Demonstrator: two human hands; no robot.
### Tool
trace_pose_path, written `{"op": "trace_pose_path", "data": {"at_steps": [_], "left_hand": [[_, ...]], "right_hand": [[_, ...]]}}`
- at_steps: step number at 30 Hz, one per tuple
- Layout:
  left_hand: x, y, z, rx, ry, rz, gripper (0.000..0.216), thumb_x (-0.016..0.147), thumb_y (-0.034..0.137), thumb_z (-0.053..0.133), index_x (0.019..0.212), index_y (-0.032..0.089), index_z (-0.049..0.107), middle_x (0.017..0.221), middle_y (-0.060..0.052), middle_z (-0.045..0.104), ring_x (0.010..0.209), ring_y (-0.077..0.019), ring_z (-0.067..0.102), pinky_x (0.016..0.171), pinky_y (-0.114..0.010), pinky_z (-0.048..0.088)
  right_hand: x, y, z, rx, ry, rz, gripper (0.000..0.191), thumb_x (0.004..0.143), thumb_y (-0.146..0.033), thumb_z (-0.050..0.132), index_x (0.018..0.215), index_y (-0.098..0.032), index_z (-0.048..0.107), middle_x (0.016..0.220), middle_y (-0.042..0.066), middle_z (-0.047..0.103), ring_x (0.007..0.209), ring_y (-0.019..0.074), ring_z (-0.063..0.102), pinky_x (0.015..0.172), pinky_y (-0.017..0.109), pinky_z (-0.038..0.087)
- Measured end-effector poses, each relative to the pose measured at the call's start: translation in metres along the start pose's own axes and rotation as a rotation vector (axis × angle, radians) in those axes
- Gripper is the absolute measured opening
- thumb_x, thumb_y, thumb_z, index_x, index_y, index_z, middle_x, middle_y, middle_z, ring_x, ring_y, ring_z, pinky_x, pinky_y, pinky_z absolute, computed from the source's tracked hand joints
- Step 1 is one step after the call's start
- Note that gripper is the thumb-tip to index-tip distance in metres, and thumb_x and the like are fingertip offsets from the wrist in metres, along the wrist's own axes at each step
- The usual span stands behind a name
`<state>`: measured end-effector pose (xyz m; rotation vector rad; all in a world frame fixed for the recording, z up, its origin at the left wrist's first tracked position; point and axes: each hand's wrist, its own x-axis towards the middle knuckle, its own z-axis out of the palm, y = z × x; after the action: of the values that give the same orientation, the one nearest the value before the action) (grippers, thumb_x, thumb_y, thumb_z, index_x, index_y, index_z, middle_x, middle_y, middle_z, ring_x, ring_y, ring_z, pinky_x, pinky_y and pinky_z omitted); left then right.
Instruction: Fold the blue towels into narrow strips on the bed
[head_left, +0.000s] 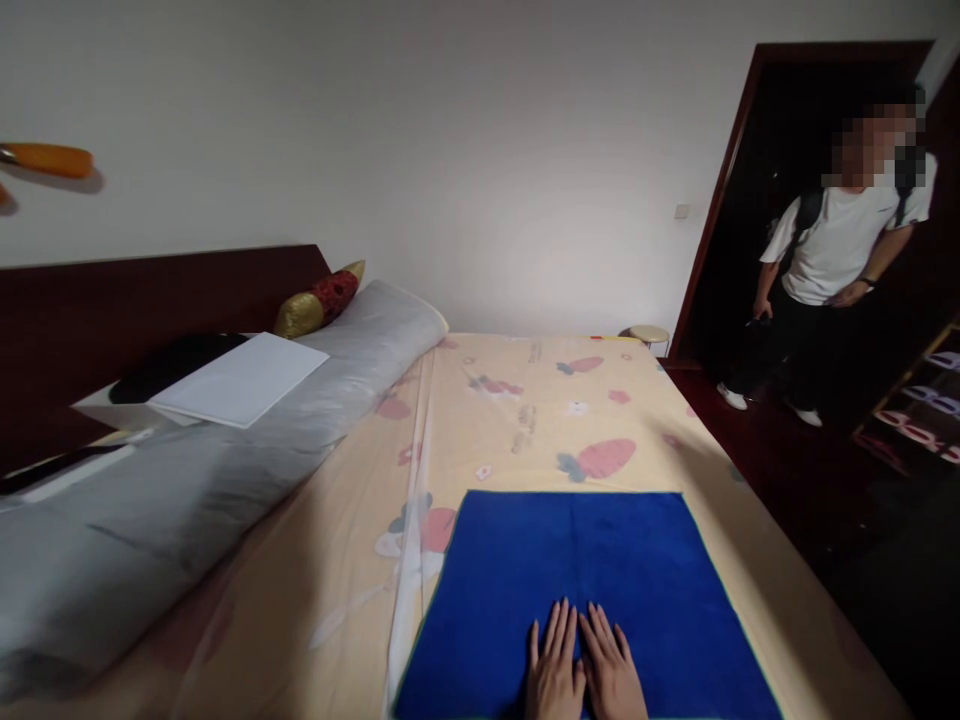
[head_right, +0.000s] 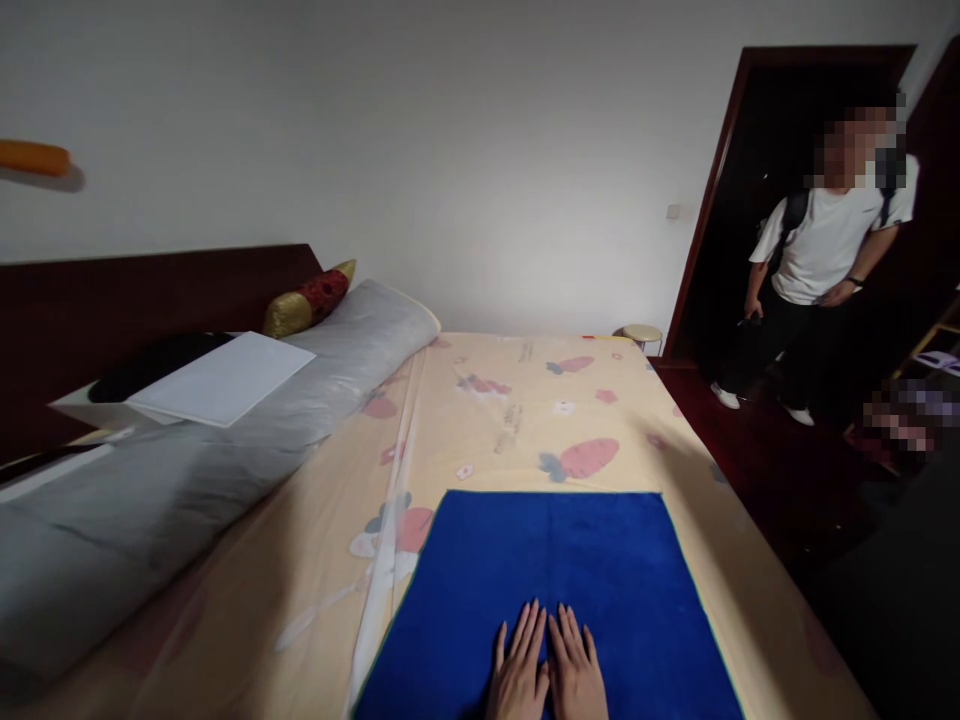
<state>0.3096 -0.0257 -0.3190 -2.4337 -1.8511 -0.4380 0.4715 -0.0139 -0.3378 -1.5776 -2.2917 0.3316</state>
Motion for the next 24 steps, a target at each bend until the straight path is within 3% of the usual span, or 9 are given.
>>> {"op": "trace_pose_path", "data": {"at_steps": [4,9,11,13,16,20,22,24], "left_hand": [[-0.002,0.0,0.011,-0.035,-0.056,0.013,0.082,0.079,0.012,0.04,0.15,0.029,0.004,0.158,0.003,0.023,0.143,-0.0193,0.033,0.114,-0.046,0.033],[-0.003,0.001,0.003,-0.099,-0.089,-0.022,0.088,0.074,0.011,0.042,0.15,0.032,0.004,0.159,0.006,0.019,0.144,-0.0177,0.03,0.116,-0.046,0.031],[-0.005,-0.005,-0.003,-0.092,-0.079,-0.051,0.09,0.072,0.011,0.044,0.151,0.032,0.006,0.159,0.006,0.019,0.144,-0.0172,0.03,0.116,-0.044,0.031],[-0.014,-0.022,-0.01,-0.048,-0.056,-0.105,0.089,0.072,0.011,0.045,0.15,0.032,0.009,0.158,0.006,0.022,0.143,-0.0176,0.032,0.116,-0.042,0.032],[-0.037,-0.069,-0.023,0.067,-0.009,-0.241,0.079,0.077,0.014,0.041,0.149,0.031,0.013,0.156,0.004,0.031,0.141,-0.0183,0.037,0.114,-0.043,0.033],[-0.073,-0.14,-0.041,0.212,0.105,-0.508,0.066,0.087,0.022,0.034,0.149,0.028,0.011,0.15,-0.004,0.045,0.136,-0.0218,0.045,0.111,-0.048,0.033],[-0.082,-0.159,-0.051,0.249,0.154,-0.581,0.064,0.089,0.023,0.031,0.149,0.028,0.007,0.147,-0.006,0.048,0.134,-0.023,0.048,0.112,-0.051,0.03],[-0.079,-0.16,-0.059,0.268,0.197,-0.598,0.064,0.09,0.022,0.03,0.149,0.026,0.004,0.149,-0.008,0.046,0.136,-0.0242,0.045,0.115,-0.055,0.024]], "right_hand": [[-0.001,-0.001,0.005,0.013,-0.045,-0.023,0.056,0.093,-0.036,0.037,0.147,-0.03,0.023,0.155,0.003,0.027,0.143,0.0241,0.029,0.115,0.048,0.033],[-0.002,-0.003,-0.007,0.006,-0.082,0.008,0.055,0.094,-0.039,0.033,0.147,-0.03,0.024,0.156,0.001,0.024,0.144,0.0213,0.026,0.117,0.047,0.03],[-0.007,0.009,-0.014,-0.017,-0.068,0.067,0.055,0.094,-0.041,0.033,0.147,-0.029,0.028,0.156,0.002,0.027,0.144,0.0217,0.027,0.117,0.048,0.029],[-0.02,0.037,-0.023,-0.058,-0.017,0.173,0.056,0.093,-0.045,0.033,0.146,-0.027,0.033,0.155,0.003,0.029,0.144,0.0231,0.028,0.116,0.05,0.03],[-0.057,0.104,-0.038,-0.131,0.132,0.335,0.06,0.091,-0.049,0.033,0.146,-0.026,0.033,0.156,0.005,0.031,0.144,0.026,0.028,0.114,0.053,0.031],[-0.109,0.184,-0.052,-0.151,0.238,0.312,0.063,0.088,-0.049,0.031,0.144,-0.021,0.04,0.148,0.011,0.045,0.142,0.0289,0.033,0.11,0.052,0.036],[-0.118,0.198,-0.053,-0.166,0.275,0.353,0.065,0.088,-0.049,0.029,0.145,-0.018,0.039,0.148,0.013,0.045,0.14,0.0302,0.036,0.11,0.053,0.036],[-0.113,0.191,-0.051,-0.201,0.335,0.412,0.067,0.088,-0.047,0.027,0.146,-0.015,0.035,0.15,0.015,0.041,0.14,0.0317,0.035,0.11,0.056,0.034]]}}
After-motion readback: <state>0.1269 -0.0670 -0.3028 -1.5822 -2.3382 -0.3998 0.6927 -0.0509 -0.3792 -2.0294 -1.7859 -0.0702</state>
